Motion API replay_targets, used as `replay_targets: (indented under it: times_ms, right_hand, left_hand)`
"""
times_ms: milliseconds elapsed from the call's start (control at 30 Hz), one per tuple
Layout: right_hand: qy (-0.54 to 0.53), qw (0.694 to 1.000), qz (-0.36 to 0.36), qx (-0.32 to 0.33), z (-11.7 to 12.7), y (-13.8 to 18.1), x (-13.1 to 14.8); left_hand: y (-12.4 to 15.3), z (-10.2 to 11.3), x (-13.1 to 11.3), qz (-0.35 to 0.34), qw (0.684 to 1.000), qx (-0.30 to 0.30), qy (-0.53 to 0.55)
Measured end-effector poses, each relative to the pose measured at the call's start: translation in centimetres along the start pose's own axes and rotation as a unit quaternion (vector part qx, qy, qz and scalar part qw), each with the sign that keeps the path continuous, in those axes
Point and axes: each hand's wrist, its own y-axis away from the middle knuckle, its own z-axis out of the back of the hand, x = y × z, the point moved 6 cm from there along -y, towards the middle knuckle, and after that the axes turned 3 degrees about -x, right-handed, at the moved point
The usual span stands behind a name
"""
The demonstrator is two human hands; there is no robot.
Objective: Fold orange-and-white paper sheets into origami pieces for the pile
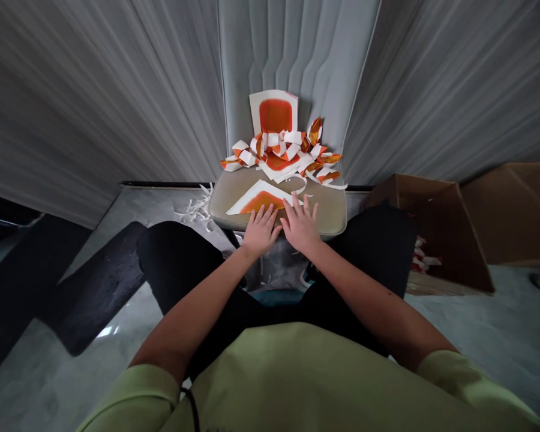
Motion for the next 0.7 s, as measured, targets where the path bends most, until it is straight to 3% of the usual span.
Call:
replay_targets:
  times_ms: [167, 400, 700]
  right_hand:
    - [-0.020, 0.998, 0.003, 0.057, -0.7, -0.2, -0.5]
    - [-0.024, 0.995, -0.070, 0.063, -0.5, 0.4, -2.6]
    - [0.008, 0.990, -0.121, 0.073, -0.1, 1.2, -4.1]
  left_hand:
    - [0.1, 0.2, 0.8, -0.012, 1.000, -0.004, 0.011]
    - [1.9, 1.0, 3.7, 0.037, 0.999, -0.021, -0.002]
    - [3.5, 1.1, 5.2, 0.079, 0.996, -0.033, -0.015]
